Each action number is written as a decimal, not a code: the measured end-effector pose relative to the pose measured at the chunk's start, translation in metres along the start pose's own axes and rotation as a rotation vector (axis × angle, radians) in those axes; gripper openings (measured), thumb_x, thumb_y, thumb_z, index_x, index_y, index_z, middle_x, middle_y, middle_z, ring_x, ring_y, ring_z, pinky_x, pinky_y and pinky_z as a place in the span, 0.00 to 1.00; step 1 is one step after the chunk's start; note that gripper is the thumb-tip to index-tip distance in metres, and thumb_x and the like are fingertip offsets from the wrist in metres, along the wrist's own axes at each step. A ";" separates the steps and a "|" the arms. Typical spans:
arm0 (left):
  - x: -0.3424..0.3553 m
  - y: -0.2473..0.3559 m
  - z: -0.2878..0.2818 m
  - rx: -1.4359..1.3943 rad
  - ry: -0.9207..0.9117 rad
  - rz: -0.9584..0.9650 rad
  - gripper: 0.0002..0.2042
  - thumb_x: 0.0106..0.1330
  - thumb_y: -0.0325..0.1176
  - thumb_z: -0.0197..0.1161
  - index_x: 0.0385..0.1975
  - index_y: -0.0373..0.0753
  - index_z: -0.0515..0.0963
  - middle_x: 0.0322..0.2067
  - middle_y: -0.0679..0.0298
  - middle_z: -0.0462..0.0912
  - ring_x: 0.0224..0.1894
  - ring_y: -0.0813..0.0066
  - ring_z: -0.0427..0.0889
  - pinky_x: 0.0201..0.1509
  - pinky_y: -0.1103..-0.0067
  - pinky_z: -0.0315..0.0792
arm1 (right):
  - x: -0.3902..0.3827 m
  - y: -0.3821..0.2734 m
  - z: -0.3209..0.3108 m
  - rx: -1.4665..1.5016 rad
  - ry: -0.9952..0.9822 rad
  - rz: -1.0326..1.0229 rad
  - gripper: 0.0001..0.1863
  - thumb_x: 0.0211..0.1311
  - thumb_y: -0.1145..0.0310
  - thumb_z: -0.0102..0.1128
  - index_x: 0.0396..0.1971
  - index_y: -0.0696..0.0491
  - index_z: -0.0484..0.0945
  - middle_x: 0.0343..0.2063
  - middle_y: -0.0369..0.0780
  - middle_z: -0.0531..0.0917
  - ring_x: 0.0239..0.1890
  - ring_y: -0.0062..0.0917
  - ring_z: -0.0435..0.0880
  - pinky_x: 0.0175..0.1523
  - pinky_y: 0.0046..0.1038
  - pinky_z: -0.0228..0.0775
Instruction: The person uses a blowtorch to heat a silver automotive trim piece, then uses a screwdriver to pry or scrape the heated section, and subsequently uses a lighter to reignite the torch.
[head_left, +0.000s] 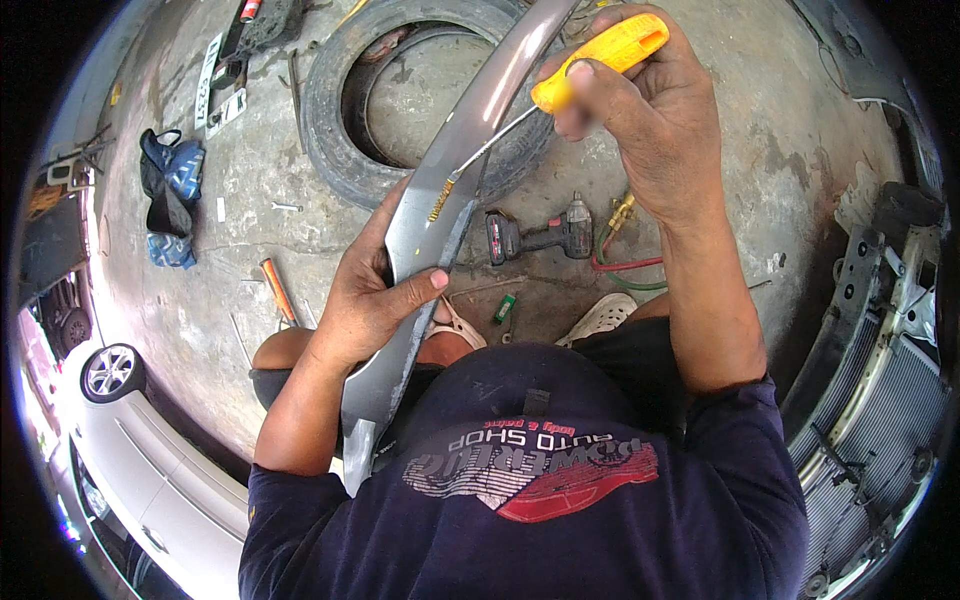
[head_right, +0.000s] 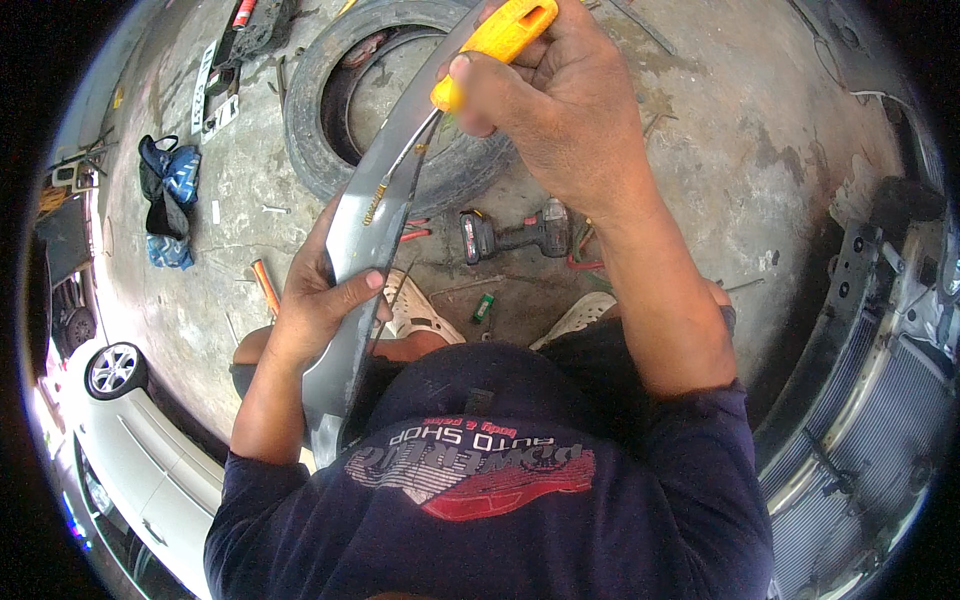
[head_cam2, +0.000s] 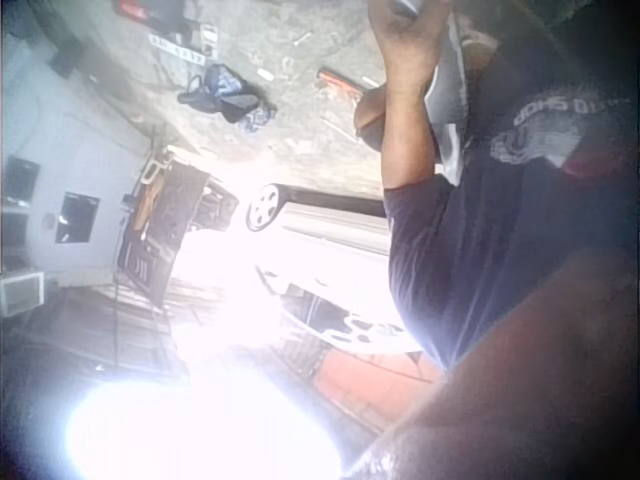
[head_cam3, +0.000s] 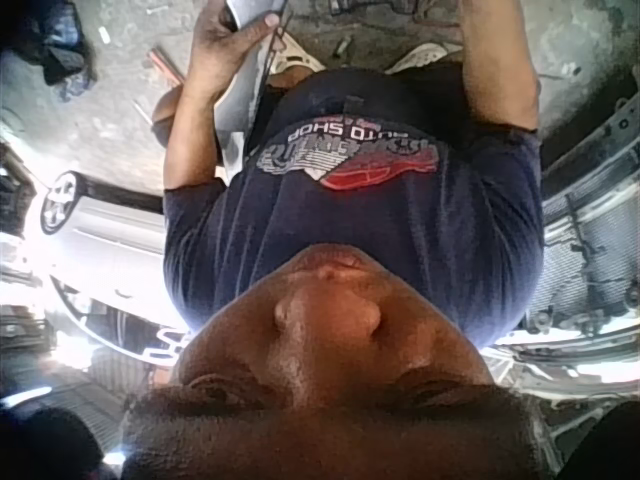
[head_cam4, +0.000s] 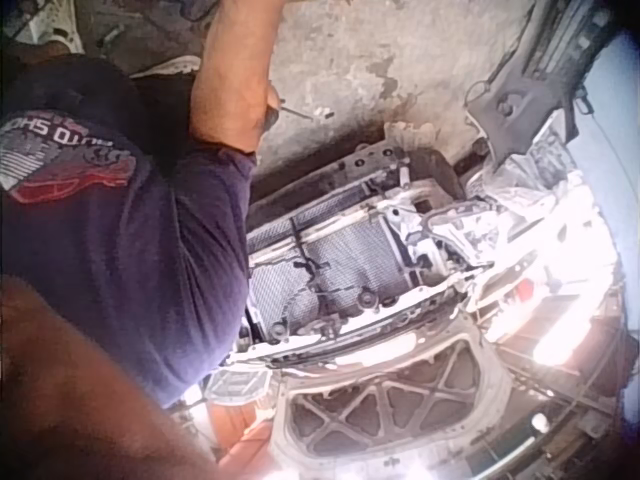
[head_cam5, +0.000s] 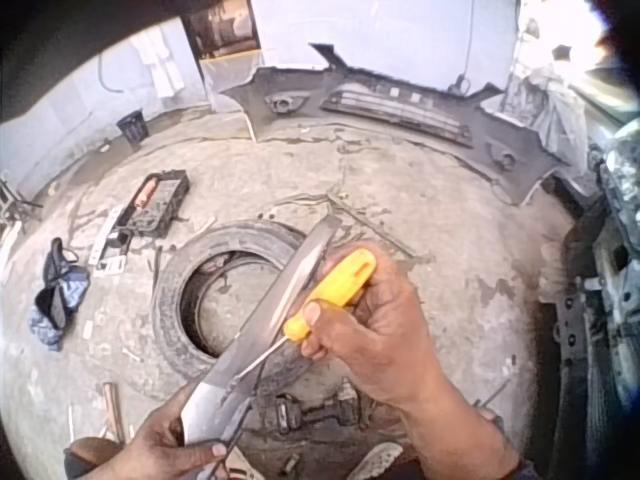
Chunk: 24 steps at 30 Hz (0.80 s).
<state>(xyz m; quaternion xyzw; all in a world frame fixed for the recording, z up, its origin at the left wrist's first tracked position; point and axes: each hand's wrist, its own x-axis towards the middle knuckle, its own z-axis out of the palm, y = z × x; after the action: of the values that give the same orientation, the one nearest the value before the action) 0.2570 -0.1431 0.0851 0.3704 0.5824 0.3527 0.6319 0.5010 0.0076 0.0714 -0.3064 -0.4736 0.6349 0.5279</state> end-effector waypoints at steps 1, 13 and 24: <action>0.000 0.001 0.001 -0.011 0.010 0.002 0.43 0.65 0.20 0.69 0.79 0.38 0.52 0.58 0.53 0.77 0.40 0.70 0.83 0.36 0.72 0.85 | 0.000 -0.001 0.000 -0.005 0.008 -0.004 0.15 0.69 0.75 0.64 0.50 0.56 0.69 0.33 0.42 0.86 0.27 0.20 0.85 0.32 0.21 0.80; -0.001 0.003 0.001 0.007 0.018 0.005 0.43 0.65 0.22 0.70 0.79 0.37 0.53 0.56 0.54 0.78 0.42 0.71 0.82 0.35 0.73 0.85 | 0.005 -0.010 -0.008 -0.014 0.020 -0.016 0.14 0.68 0.76 0.64 0.48 0.56 0.70 0.33 0.43 0.87 0.26 0.20 0.85 0.31 0.21 0.80; -0.004 0.006 0.003 -0.053 -0.012 -0.028 0.44 0.66 0.20 0.69 0.80 0.39 0.50 0.64 0.51 0.74 0.45 0.71 0.83 0.40 0.74 0.85 | 0.005 -0.004 -0.008 0.008 -0.014 -0.009 0.14 0.68 0.74 0.65 0.48 0.57 0.70 0.32 0.42 0.86 0.26 0.19 0.85 0.31 0.21 0.80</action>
<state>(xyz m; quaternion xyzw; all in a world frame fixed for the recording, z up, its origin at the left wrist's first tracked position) 0.2593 -0.1438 0.0927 0.3474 0.5744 0.3568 0.6497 0.5083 0.0144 0.0726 -0.2976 -0.4761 0.6364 0.5289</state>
